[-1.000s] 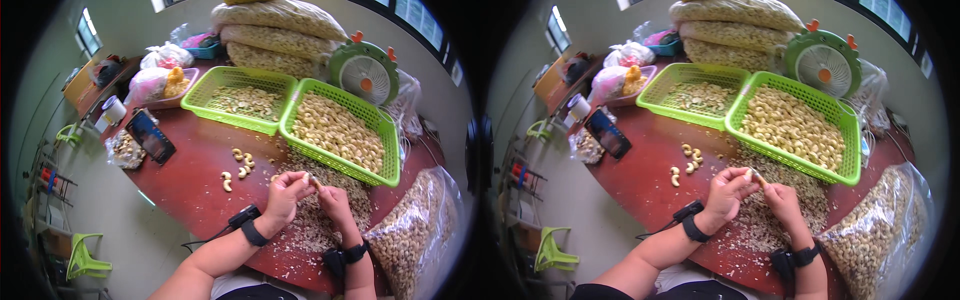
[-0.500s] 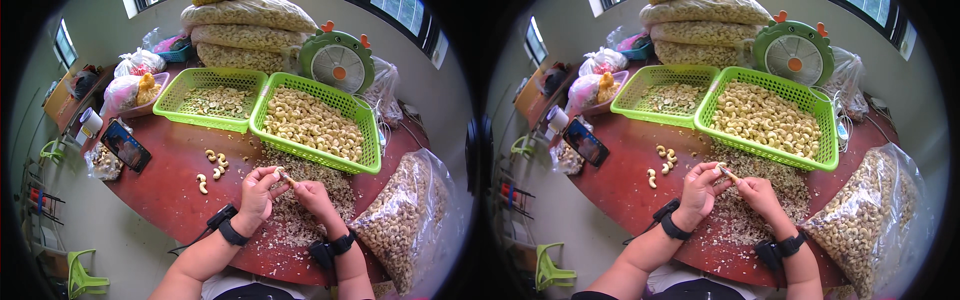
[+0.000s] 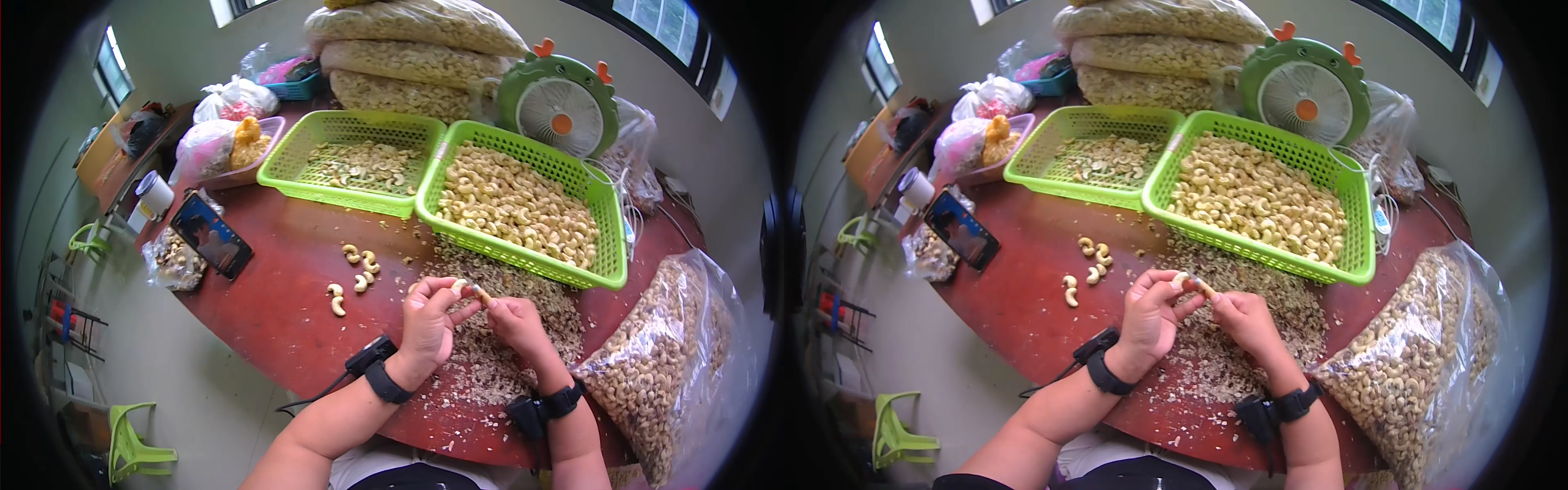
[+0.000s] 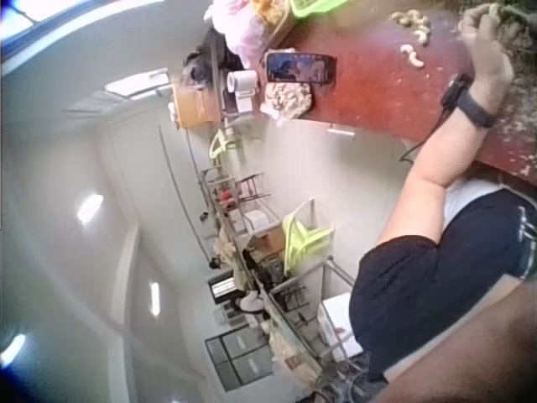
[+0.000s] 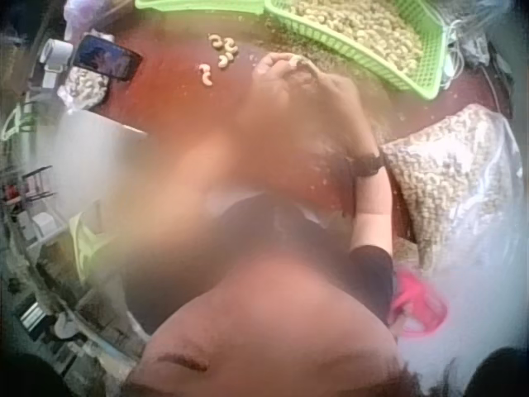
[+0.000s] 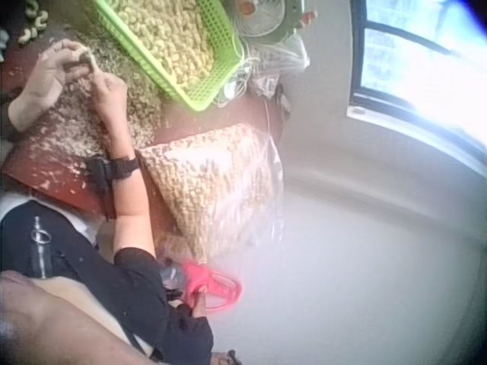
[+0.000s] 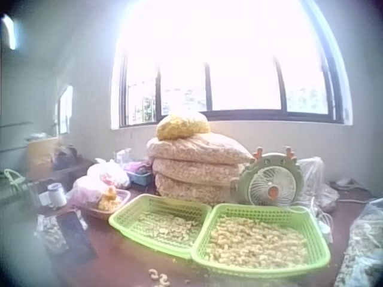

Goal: Peeling and cleaning cashew nuts with a small knife.

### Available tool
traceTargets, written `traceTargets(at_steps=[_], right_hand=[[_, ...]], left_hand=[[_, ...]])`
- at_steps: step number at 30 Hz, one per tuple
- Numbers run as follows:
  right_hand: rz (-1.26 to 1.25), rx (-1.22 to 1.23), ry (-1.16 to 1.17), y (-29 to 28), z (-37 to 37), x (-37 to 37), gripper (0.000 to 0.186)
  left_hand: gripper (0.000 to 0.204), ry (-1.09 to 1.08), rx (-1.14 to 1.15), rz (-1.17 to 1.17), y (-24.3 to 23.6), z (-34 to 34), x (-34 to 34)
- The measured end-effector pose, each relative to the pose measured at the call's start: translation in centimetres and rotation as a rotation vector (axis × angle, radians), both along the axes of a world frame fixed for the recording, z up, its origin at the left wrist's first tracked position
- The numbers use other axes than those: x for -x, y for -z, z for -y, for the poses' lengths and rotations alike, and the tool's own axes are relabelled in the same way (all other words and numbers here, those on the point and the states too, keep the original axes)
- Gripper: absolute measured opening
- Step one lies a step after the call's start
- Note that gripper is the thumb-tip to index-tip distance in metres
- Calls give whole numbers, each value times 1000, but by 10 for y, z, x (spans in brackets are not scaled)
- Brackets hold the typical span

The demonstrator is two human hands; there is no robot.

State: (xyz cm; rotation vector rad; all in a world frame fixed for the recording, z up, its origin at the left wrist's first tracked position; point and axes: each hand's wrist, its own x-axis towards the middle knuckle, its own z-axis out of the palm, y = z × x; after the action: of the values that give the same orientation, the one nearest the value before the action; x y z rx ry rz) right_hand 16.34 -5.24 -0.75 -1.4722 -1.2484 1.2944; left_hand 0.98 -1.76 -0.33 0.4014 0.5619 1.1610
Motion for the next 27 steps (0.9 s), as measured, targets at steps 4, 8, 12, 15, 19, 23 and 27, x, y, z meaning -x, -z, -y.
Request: traceTargets(at_steps=[4, 8, 12, 15, 19, 23, 27], right_hand=[[-115, 91, 68, -3, 4, -8, 35], [-53, -5, 24, 4, 1, -18, 35], [-21, -7, 50, 5, 1, -15, 36], [-4, -6, 57, 4, 0, -13, 37], [31, -51, 50, 5, 1, -16, 39], [49, 3, 71, -3, 2, -14, 37], [85, -22, 68, -2, 2, -14, 37]], left_hand=[[19, -24, 42, -33, -3, -3, -3], [21, -69, 9, -61, -4, -9, 5], [21, -21, -23, 25, -7, -11, 9], [24, -10, -49, 2, -9, -12, 11], [23, 58, -63, 48, -8, -12, 10], [21, 49, -49, 23, -7, -14, 10], [17, 14, -50, -11, -9, -14, 11]])
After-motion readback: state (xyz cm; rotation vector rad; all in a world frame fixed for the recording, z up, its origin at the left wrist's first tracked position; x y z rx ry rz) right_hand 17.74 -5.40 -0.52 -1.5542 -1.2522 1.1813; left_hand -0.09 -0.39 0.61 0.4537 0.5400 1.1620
